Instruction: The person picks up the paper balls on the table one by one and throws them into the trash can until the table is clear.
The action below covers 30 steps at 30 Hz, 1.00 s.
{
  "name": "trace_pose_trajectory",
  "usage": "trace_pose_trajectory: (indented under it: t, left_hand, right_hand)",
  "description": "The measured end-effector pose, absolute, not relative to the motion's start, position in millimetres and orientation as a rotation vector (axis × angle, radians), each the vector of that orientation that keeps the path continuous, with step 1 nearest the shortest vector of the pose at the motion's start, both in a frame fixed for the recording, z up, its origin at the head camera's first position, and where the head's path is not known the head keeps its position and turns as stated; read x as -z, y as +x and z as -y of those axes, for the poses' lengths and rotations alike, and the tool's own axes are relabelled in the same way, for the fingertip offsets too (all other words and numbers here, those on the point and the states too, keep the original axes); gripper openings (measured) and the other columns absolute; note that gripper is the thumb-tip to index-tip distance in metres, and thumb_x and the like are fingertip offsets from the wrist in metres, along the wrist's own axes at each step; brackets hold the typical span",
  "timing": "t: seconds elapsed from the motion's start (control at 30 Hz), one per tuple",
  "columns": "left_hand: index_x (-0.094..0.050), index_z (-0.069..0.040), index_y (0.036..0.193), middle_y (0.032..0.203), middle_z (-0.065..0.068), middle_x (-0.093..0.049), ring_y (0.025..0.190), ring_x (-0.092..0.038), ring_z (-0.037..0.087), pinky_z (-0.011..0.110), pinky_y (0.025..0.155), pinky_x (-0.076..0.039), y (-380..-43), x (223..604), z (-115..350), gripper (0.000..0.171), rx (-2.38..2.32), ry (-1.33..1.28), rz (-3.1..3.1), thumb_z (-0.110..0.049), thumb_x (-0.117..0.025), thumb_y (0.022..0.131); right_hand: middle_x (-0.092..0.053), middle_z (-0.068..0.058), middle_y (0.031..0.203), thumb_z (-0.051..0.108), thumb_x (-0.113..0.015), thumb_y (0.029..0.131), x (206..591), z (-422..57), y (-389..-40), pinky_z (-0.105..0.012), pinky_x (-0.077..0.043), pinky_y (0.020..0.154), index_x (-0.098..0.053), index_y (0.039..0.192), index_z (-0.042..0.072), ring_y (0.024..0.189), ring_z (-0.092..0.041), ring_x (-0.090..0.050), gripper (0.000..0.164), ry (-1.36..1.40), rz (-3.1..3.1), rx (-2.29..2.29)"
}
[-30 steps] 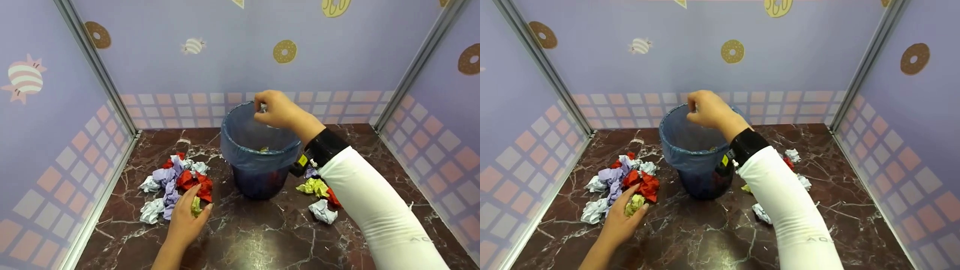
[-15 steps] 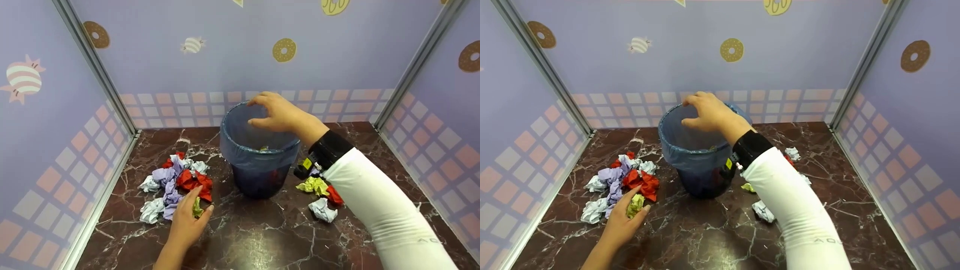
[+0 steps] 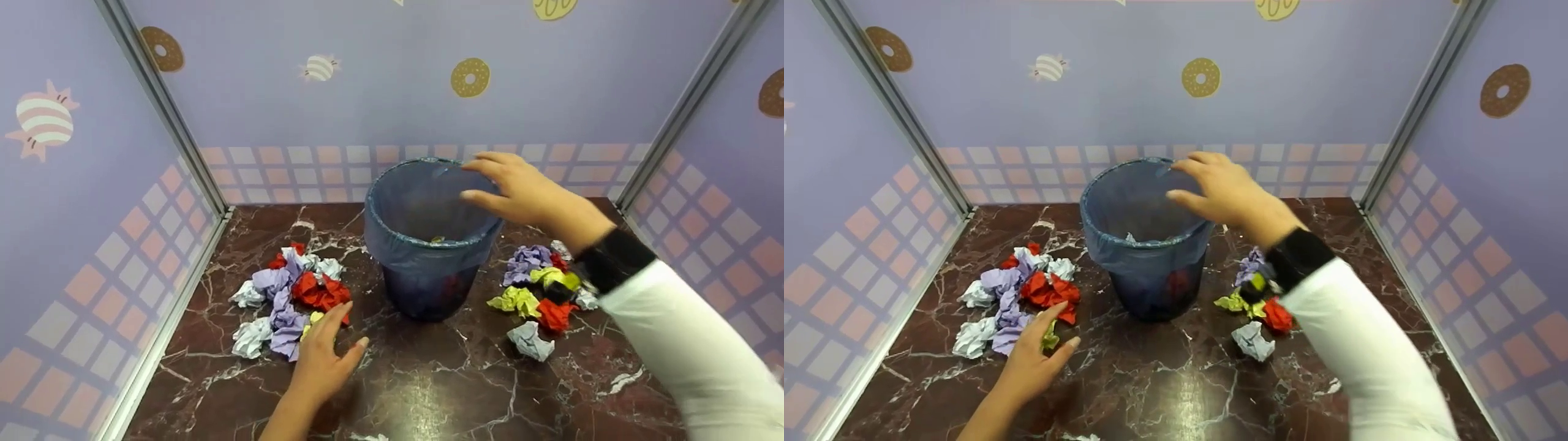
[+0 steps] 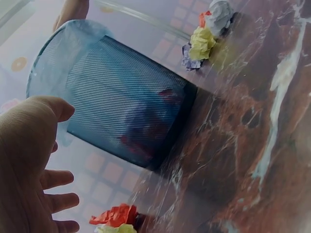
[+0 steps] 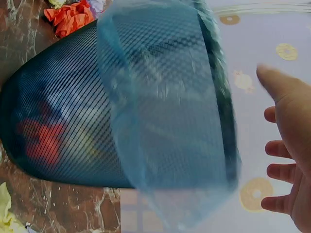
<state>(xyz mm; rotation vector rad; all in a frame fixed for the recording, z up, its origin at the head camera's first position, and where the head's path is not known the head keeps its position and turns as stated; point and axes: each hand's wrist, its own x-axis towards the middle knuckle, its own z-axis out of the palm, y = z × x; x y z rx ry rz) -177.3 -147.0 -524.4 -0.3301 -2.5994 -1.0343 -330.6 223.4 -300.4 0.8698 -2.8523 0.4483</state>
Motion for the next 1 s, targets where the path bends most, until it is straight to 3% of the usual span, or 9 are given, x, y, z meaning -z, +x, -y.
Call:
trace_pose_trajectory:
  t: [0.17,0.4,0.67,0.83,1.0]
  left_hand:
    - [-0.054,-0.021,0.149,0.151,0.011,-0.058,0.138,-0.055,0.035,0.059,0.114,-0.043,-180,527,134,0.069,1.007,-0.416,2.627,-0.039,-0.077,0.087]
    - [-0.047,-0.026,0.154,0.157,0.007,-0.051,0.142,-0.051,0.035,0.062,0.116,-0.040,-176,531,114,0.070,0.995,-0.509,2.742,-0.048,-0.070,0.092]
    - [-0.044,-0.029,0.156,0.161,0.003,-0.047,0.146,-0.047,0.032,0.062,0.119,-0.036,-175,531,82,0.069,0.955,-0.706,2.830,-0.053,-0.064,0.094]
    - [-0.048,-0.029,0.153,0.158,0.005,-0.050,0.144,-0.049,0.032,0.062,0.117,-0.039,-176,534,64,0.067,0.945,-0.804,2.826,-0.053,-0.064,0.093]
    - [-0.055,-0.027,0.149,0.153,0.005,-0.055,0.141,-0.052,0.030,0.061,0.113,-0.043,-177,536,58,0.063,0.961,-0.828,2.771,-0.050,-0.067,0.092]
  right_hand:
    - [-0.043,-0.014,0.162,0.045,-0.053,0.105,306,-263,-306,-0.067,-0.024,0.123,-0.048,0.153,0.019,0.150,-0.043,-0.035,0.055,0.831,2.816,-0.494]
    - [-0.050,-0.011,0.156,0.044,-0.059,0.102,340,-292,-265,-0.065,-0.029,0.121,-0.055,0.146,0.017,0.145,-0.040,-0.043,0.051,0.725,2.921,-0.453]
    - [-0.065,-0.012,0.136,0.037,-0.068,0.097,423,-305,-237,-0.060,-0.049,0.107,-0.064,0.136,0.014,0.124,-0.036,-0.061,0.045,0.701,3.020,-0.438]
    - [-0.066,-0.007,0.126,0.038,-0.075,0.091,487,-300,-220,-0.051,-0.058,0.095,-0.069,0.130,0.016,0.110,-0.025,-0.064,0.045,0.688,3.020,-0.407]
    - [-0.065,-0.004,0.120,0.039,-0.078,0.089,530,-297,-208,-0.050,-0.058,0.089,-0.070,0.127,0.017,0.104,-0.023,-0.064,0.045,0.667,2.962,-0.401]
